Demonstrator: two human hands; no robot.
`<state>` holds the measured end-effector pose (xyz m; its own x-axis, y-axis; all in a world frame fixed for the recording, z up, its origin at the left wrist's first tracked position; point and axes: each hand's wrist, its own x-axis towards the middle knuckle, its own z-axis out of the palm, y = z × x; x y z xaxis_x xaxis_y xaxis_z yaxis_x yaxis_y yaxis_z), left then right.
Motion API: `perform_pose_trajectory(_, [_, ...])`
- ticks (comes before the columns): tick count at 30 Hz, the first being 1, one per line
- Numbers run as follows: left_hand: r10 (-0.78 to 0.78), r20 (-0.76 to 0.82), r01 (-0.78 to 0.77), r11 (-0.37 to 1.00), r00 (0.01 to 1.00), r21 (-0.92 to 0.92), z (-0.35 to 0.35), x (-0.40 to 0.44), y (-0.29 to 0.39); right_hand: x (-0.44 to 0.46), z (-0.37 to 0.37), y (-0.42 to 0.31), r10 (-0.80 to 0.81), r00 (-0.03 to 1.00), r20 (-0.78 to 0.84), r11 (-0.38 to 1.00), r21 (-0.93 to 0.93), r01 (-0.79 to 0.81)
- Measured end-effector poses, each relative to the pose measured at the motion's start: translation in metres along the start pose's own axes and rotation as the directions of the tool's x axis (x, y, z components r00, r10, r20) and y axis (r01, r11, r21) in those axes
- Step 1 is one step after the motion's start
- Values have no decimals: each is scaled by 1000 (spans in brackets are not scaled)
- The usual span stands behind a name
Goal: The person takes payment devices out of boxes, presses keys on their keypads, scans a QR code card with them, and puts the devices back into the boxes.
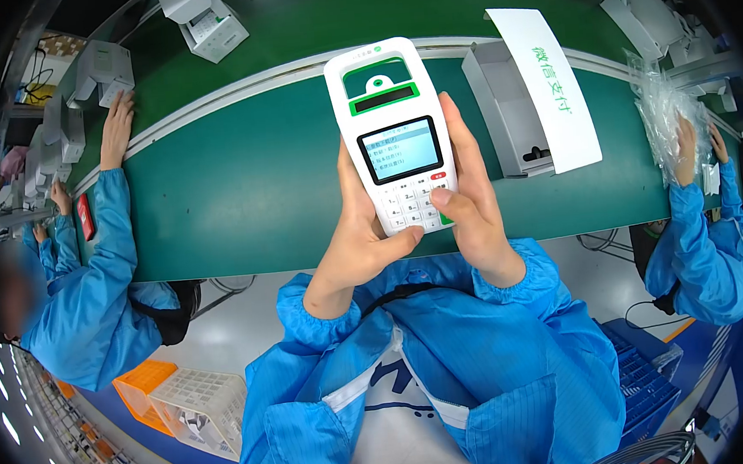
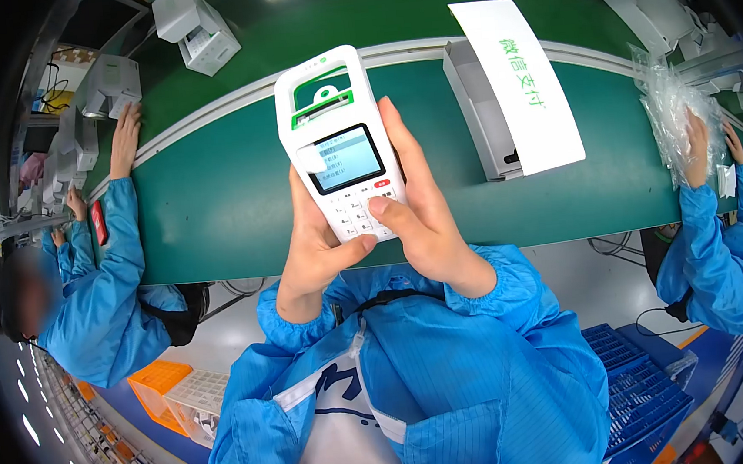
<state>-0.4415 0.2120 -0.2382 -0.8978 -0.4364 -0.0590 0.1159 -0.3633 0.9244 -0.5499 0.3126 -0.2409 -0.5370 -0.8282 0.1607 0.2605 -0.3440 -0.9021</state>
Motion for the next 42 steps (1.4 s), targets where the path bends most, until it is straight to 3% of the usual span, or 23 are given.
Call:
perform_pose_trajectory(20, [5,-21,-6,999,1000,-43,0,-2,-1,1,-1,2,30,1000,8,999,-15,-30])
perform_pose_trajectory(23, [-1,22,2,1000,1000,-10,-4,-2,-2,3,5,-2,130,986,-103,991,8,-130])
perform_pose_trajectory(26, [6,27,-6,1000,1000,-3,-5,-1,-3,3,-1,1,61,998,-9,998,24,-60])
perform_pose_trajectory(29, [3,17,-3,1000,1000,-8,-4,-1,-4,3,6,0,121,988,-95,993,13,-120])
perform_pose_trajectory(42, [-7,17,7,1000,1000,19,-6,1,-6,4,4,4,103,990,-94,994,-18,-105])
